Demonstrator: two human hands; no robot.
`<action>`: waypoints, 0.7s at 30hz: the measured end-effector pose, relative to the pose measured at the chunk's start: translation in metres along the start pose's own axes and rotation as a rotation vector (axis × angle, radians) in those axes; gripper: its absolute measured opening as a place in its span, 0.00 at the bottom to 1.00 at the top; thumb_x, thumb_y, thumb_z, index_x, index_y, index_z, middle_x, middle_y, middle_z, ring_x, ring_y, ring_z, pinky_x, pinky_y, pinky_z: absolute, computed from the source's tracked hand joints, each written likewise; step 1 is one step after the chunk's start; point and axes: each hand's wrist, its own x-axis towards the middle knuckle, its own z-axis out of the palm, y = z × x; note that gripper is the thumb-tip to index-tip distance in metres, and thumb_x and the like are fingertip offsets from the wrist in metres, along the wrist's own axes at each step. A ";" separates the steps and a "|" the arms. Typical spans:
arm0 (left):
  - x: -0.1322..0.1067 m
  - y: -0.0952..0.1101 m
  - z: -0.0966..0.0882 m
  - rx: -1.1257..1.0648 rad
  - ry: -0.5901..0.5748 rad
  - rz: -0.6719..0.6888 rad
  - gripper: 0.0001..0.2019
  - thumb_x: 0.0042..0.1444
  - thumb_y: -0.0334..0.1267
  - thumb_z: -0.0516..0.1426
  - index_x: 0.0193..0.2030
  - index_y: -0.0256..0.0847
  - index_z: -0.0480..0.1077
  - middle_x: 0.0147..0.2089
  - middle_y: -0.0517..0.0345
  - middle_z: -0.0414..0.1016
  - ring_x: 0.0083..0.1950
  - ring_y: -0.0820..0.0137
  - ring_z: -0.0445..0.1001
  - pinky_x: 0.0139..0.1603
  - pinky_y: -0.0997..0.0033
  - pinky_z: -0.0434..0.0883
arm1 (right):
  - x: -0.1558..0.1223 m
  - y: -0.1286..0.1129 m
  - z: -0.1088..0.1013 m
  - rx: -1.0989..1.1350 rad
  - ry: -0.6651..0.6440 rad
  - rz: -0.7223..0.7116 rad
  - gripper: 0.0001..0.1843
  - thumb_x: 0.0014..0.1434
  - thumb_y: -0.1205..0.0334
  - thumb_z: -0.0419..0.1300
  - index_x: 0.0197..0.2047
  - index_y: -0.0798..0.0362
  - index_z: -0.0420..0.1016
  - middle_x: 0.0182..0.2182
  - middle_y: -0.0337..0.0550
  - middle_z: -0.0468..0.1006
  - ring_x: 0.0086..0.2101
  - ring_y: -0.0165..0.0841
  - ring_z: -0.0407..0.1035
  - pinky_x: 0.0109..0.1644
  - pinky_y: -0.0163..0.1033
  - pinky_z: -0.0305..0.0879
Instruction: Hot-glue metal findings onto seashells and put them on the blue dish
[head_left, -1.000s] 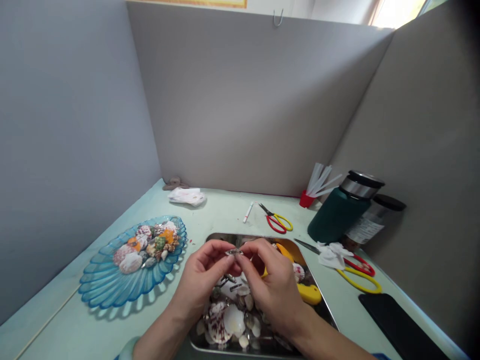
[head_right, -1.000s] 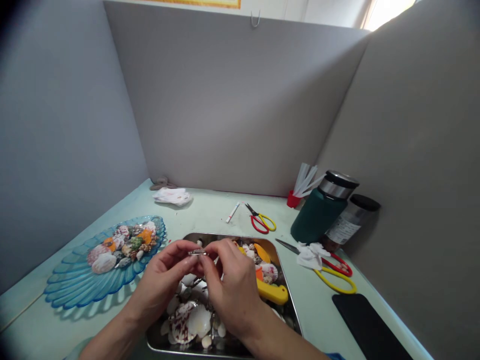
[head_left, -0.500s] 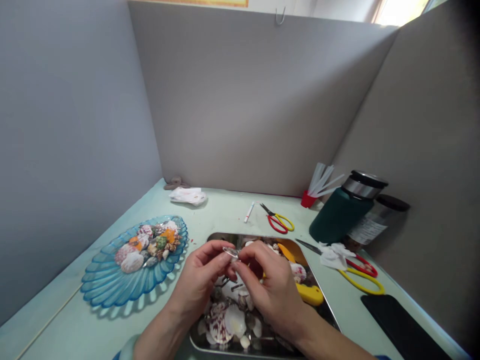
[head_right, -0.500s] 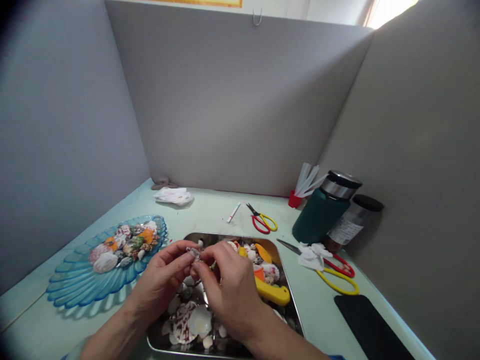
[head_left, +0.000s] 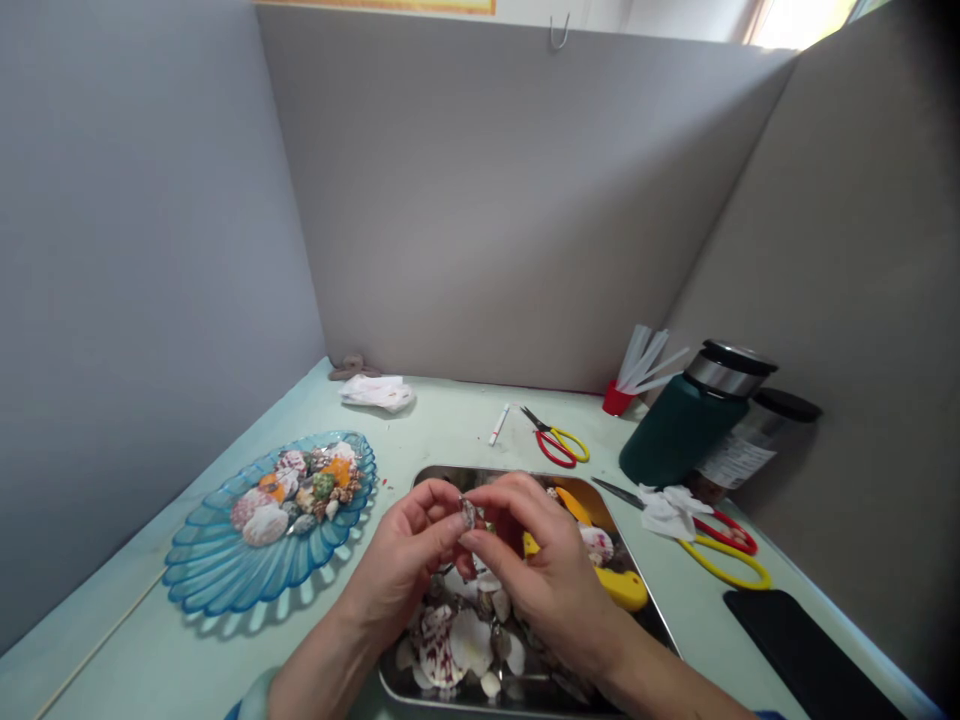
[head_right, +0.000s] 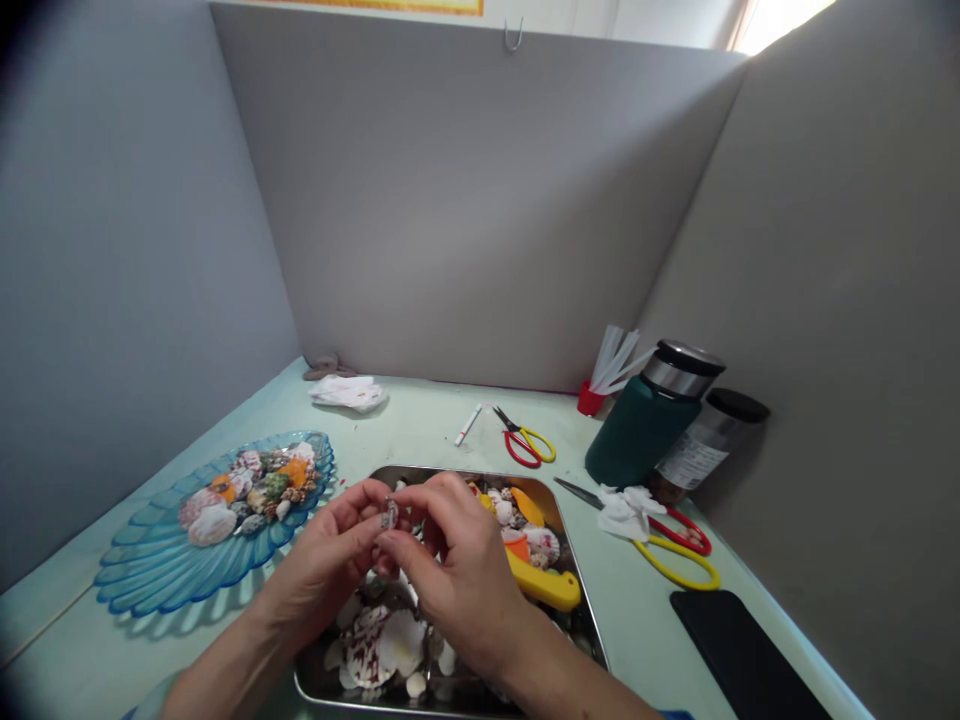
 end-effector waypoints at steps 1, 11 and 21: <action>-0.001 0.000 0.000 0.016 0.014 0.010 0.07 0.50 0.32 0.62 0.36 0.38 0.69 0.31 0.61 0.72 0.25 0.78 0.70 0.26 0.78 0.69 | 0.000 0.001 0.000 -0.011 0.016 -0.009 0.09 0.57 0.68 0.60 0.43 0.51 0.72 0.35 0.40 0.69 0.30 0.30 0.64 0.33 0.36 0.62; -0.003 0.000 0.005 0.283 0.102 0.136 0.18 0.47 0.33 0.64 0.46 0.40 0.70 0.30 0.60 0.74 0.27 0.77 0.70 0.31 0.77 0.70 | -0.002 0.008 0.003 -0.098 0.086 -0.049 0.14 0.57 0.73 0.56 0.46 0.51 0.71 0.38 0.41 0.73 0.35 0.32 0.67 0.38 0.36 0.64; -0.004 -0.001 0.007 0.363 0.219 0.164 0.16 0.47 0.36 0.64 0.45 0.43 0.74 0.38 0.57 0.79 0.33 0.73 0.74 0.35 0.76 0.73 | 0.000 0.010 0.004 -0.105 0.083 -0.058 0.13 0.57 0.74 0.57 0.45 0.53 0.72 0.36 0.42 0.75 0.37 0.32 0.69 0.40 0.35 0.64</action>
